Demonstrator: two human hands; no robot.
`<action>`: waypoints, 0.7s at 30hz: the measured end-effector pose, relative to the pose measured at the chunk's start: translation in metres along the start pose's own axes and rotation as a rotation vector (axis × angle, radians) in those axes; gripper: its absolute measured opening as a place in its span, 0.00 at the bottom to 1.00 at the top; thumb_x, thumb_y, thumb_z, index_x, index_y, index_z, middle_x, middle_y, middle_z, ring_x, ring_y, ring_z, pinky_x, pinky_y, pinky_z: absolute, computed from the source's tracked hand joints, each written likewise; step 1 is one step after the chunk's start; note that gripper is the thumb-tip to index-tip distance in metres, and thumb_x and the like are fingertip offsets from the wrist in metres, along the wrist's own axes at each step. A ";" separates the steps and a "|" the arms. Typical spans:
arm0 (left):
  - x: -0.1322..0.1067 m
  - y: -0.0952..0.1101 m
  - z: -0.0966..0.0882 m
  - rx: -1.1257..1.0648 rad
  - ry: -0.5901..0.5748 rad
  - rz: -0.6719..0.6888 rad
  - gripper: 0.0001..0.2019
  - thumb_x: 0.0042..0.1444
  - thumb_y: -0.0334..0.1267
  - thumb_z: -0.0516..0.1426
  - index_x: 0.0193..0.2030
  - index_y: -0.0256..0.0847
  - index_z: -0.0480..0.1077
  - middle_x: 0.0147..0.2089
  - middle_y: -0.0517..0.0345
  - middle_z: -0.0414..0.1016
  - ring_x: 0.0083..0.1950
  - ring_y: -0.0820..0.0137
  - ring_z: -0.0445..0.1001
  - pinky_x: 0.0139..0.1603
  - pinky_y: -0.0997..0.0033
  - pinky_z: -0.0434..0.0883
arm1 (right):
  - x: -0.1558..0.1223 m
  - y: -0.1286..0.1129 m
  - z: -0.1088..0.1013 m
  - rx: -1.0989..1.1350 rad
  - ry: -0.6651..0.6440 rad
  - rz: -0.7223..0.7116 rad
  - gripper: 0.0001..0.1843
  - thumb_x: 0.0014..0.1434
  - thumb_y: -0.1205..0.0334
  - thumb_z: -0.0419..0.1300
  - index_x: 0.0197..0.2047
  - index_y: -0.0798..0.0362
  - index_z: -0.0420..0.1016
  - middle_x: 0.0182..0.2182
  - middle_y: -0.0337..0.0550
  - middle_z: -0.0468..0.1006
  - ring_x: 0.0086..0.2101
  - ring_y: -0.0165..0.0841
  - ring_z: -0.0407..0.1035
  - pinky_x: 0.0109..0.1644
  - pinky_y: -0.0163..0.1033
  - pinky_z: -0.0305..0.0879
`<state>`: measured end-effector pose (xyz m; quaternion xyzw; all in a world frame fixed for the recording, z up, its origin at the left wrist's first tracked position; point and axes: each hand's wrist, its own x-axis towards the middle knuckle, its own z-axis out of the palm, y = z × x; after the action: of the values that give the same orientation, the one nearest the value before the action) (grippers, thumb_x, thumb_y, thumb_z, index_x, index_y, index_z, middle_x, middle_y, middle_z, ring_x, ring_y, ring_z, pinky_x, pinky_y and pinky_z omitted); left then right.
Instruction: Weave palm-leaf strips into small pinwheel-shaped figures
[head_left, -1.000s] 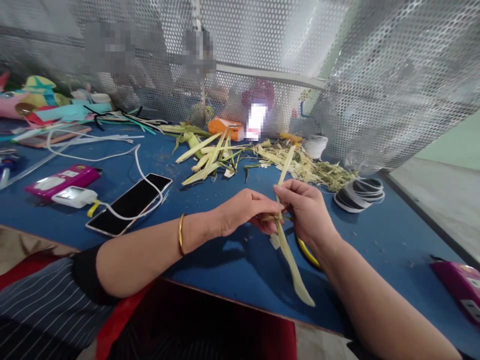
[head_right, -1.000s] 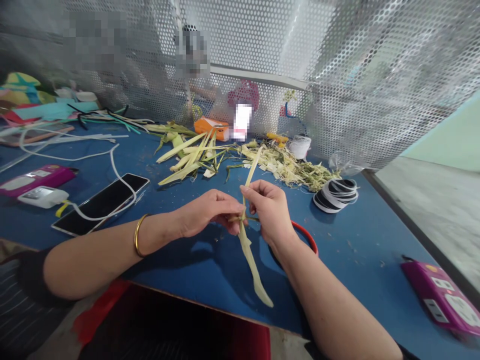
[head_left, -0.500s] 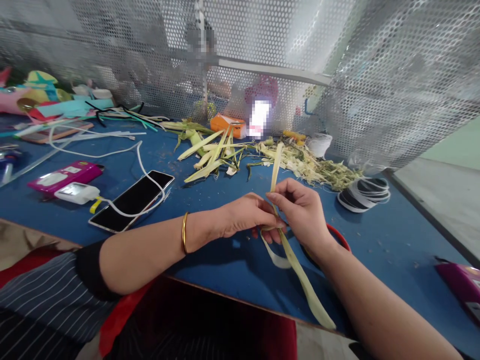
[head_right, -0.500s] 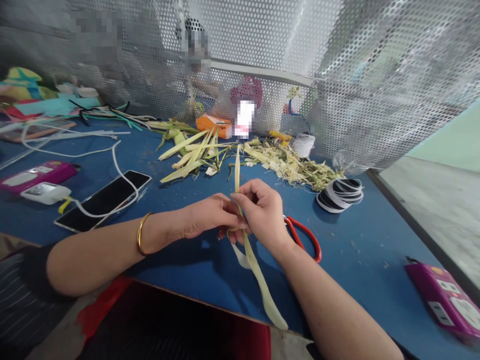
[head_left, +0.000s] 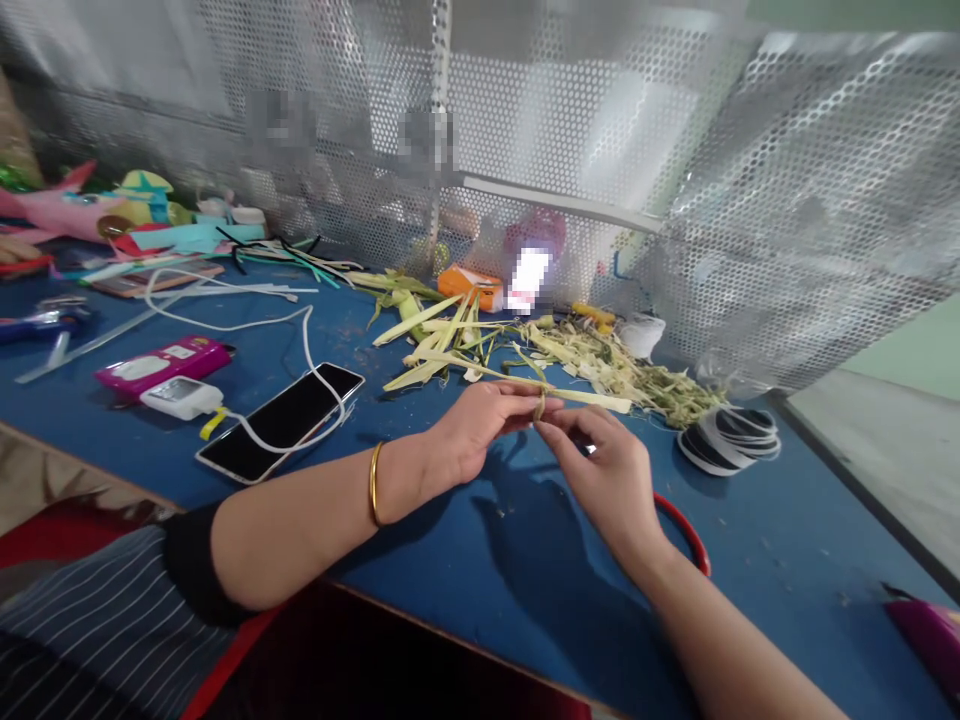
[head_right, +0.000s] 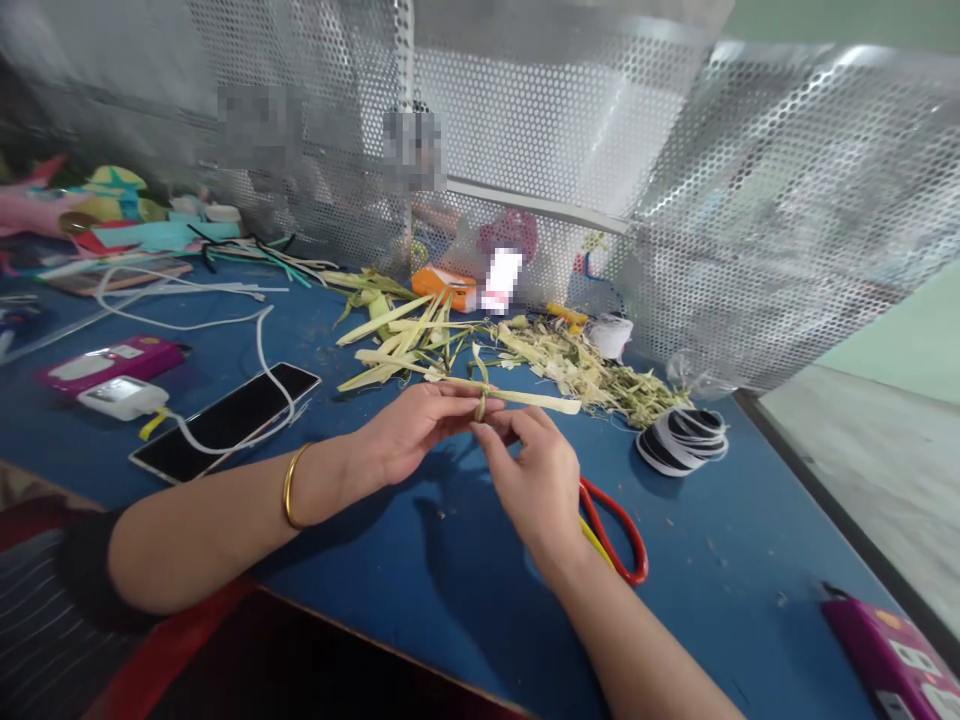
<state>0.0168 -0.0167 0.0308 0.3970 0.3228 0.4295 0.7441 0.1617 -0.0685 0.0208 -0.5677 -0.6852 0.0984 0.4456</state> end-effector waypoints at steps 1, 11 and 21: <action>0.000 -0.001 0.001 -0.021 -0.007 0.000 0.04 0.48 0.27 0.62 0.32 0.35 0.78 0.36 0.50 0.80 0.41 0.70 0.76 0.49 0.70 0.68 | -0.001 0.002 0.005 0.024 0.010 0.030 0.10 0.58 0.55 0.62 0.32 0.51 0.79 0.29 0.40 0.76 0.30 0.33 0.68 0.35 0.38 0.62; 0.000 -0.011 0.006 -0.112 0.061 -0.029 0.04 0.48 0.24 0.63 0.31 0.33 0.77 0.35 0.51 0.80 0.38 0.72 0.76 0.48 0.71 0.68 | -0.001 0.008 0.018 0.372 -0.001 0.309 0.12 0.54 0.53 0.63 0.26 0.53 0.75 0.26 0.40 0.76 0.30 0.33 0.66 0.38 0.39 0.60; -0.002 -0.008 0.010 -0.136 0.116 -0.021 0.05 0.44 0.22 0.64 0.27 0.33 0.78 0.31 0.53 0.79 0.36 0.73 0.76 0.50 0.68 0.69 | 0.001 0.006 0.009 0.323 -0.058 0.175 0.10 0.54 0.58 0.60 0.23 0.51 0.71 0.28 0.39 0.73 0.32 0.33 0.65 0.40 0.39 0.58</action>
<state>0.0268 -0.0241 0.0292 0.3169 0.3396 0.4649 0.7538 0.1589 -0.0621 0.0123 -0.5430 -0.6211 0.2621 0.5007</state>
